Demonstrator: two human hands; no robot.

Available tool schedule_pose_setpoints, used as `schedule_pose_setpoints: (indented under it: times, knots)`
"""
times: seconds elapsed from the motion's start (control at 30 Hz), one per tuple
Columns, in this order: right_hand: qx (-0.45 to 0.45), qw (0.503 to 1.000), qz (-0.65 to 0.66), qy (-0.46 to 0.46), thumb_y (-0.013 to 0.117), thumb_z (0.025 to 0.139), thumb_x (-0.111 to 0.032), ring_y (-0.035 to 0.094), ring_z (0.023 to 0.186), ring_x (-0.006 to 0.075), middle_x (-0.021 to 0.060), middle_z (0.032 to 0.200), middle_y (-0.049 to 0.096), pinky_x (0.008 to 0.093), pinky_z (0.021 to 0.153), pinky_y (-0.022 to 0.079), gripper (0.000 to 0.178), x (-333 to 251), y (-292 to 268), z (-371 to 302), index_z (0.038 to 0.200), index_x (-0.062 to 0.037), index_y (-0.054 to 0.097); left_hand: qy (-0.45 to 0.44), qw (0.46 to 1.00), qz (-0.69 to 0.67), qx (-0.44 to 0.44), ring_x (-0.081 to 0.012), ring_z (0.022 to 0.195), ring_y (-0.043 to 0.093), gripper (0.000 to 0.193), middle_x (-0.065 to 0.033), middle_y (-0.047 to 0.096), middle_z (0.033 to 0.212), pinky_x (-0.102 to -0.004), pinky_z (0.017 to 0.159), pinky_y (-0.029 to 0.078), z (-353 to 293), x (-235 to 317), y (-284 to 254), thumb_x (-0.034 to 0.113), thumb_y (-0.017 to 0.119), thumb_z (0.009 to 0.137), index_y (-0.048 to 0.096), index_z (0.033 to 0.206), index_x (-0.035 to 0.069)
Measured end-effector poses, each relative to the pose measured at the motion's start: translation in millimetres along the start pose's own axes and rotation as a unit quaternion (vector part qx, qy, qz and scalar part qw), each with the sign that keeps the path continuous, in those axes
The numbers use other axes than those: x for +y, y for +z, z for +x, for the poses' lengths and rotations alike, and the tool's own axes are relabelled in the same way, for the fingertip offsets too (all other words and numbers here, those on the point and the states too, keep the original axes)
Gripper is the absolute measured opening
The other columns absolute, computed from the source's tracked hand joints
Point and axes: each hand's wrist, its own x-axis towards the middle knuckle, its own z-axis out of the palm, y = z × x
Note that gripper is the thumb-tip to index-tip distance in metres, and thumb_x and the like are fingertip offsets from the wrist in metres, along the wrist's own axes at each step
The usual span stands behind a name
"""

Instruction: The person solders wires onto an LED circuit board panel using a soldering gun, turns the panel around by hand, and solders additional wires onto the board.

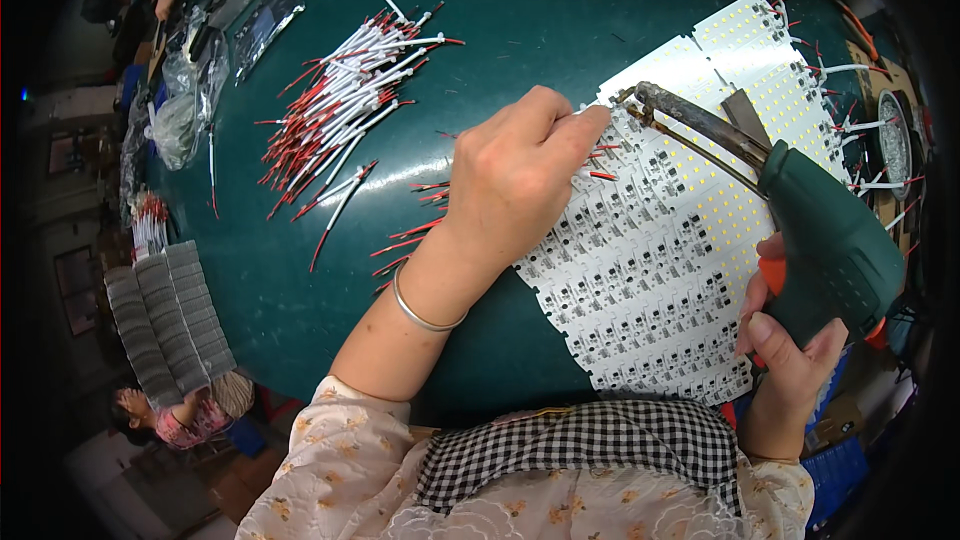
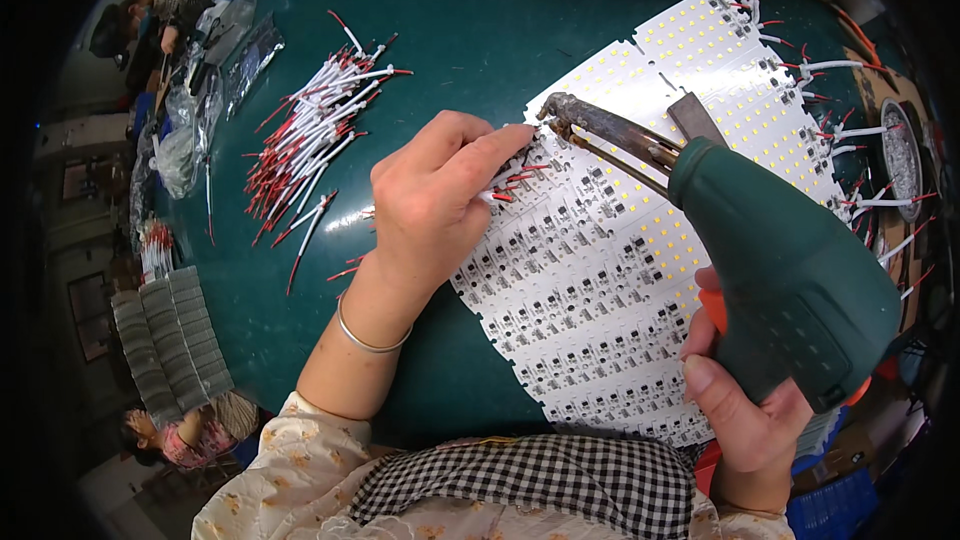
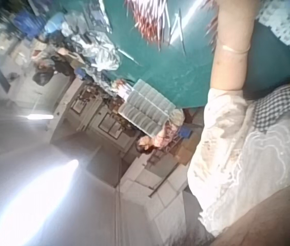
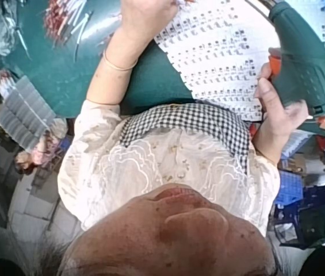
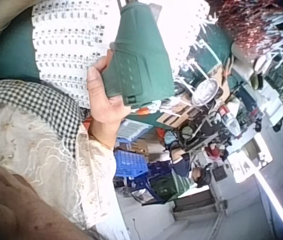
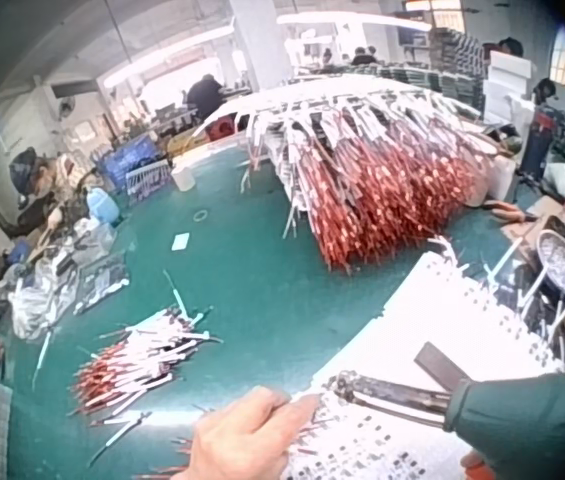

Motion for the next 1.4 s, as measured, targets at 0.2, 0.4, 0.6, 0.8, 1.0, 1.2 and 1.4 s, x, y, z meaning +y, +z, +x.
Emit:
schedule_pose_setpoints:
  times: [0.2,0.4,0.6,0.8,1.0,1.2,1.4]
  knots:
    - [0.004,1.0,0.0,0.0,0.066,0.076,0.001,0.056,0.071,0.0165,0.0167,0.103,0.059,0.025,0.057,0.046,0.053,3,3,1,0.126,0.0089,0.048,-0.007,1.0,0.006,0.001,-0.0186,0.059,0.06,0.045,-0.0082,0.061,0.076,-0.0281,0.049,0.048,1,2,1,-0.015,0.061,0.057,0.071,0.096,0.005]
    - [-0.021,0.999,0.001,0.029,0.065,0.078,0.001,0.054,0.068,0.0148,0.0121,0.083,0.057,0.0245,0.057,0.045,0.042,-1,4,5,0.116,0.0068,0.051,-0.006,1.0,-0.001,0.0,-0.0184,0.058,0.06,0.044,-0.0074,0.061,0.075,-0.0283,0.049,0.047,2,1,0,-0.014,0.062,0.057,0.072,0.096,0.006]
    - [0.014,0.999,-0.035,0.017,0.071,0.073,-0.009,0.053,0.052,0.0129,0.013,0.08,0.053,0.0209,0.041,0.044,0.054,12,4,5,0.116,0.01,0.046,-0.002,1.0,0.0,0.009,-0.0181,0.057,0.059,0.043,-0.0068,0.061,0.075,-0.0285,0.048,0.047,1,1,2,-0.013,0.062,0.058,0.072,0.094,0.006]
    - [0.052,0.998,0.025,0.01,0.077,0.071,-0.014,0.054,0.059,0.0133,0.0153,0.095,0.058,0.0221,0.045,0.045,0.063,-2,-2,3,0.12,0.0114,0.048,-0.007,1.0,-0.005,0.007,-0.0173,0.056,0.058,0.042,-0.0066,0.061,0.074,-0.0276,0.047,0.046,1,1,1,-0.014,0.061,0.057,0.072,0.093,0.005]
    - [0.029,0.999,0.017,0.02,0.077,0.071,-0.017,0.055,0.055,0.0128,0.0178,0.096,0.058,0.0222,0.04,0.044,0.072,-2,-13,-1,0.125,0.015,0.042,0.006,1.0,0.002,0.009,-0.0214,0.054,0.056,0.027,-0.0074,0.054,0.07,-0.0323,0.044,0.046,0,-1,2,-0.008,0.062,0.066,0.068,0.09,0.003]
    - [0.081,0.996,0.027,-0.018,0.08,0.07,-0.018,0.053,0.054,0.0124,0.0175,0.097,0.058,0.0223,0.04,0.044,0.072,0,-13,-10,0.124,0.0148,0.044,-0.013,0.999,-0.04,-0.019,-0.0181,0.059,0.06,0.042,-0.0074,0.063,0.075,-0.0268,0.049,0.047,3,-3,1,-0.015,0.06,0.057,0.071,0.094,0.003]
    - [0.074,0.997,-0.009,-0.021,0.079,0.074,-0.02,0.052,0.047,0.0113,0.0133,0.081,0.057,0.0213,0.039,0.044,0.069,9,-10,-18,0.122,0.0139,0.042,0.031,0.995,-0.085,-0.035,-0.0194,0.062,0.062,0.046,-0.0079,0.062,0.076,-0.0277,0.05,0.048,2,-8,2,-0.016,0.059,0.055,0.071,0.094,0.004]
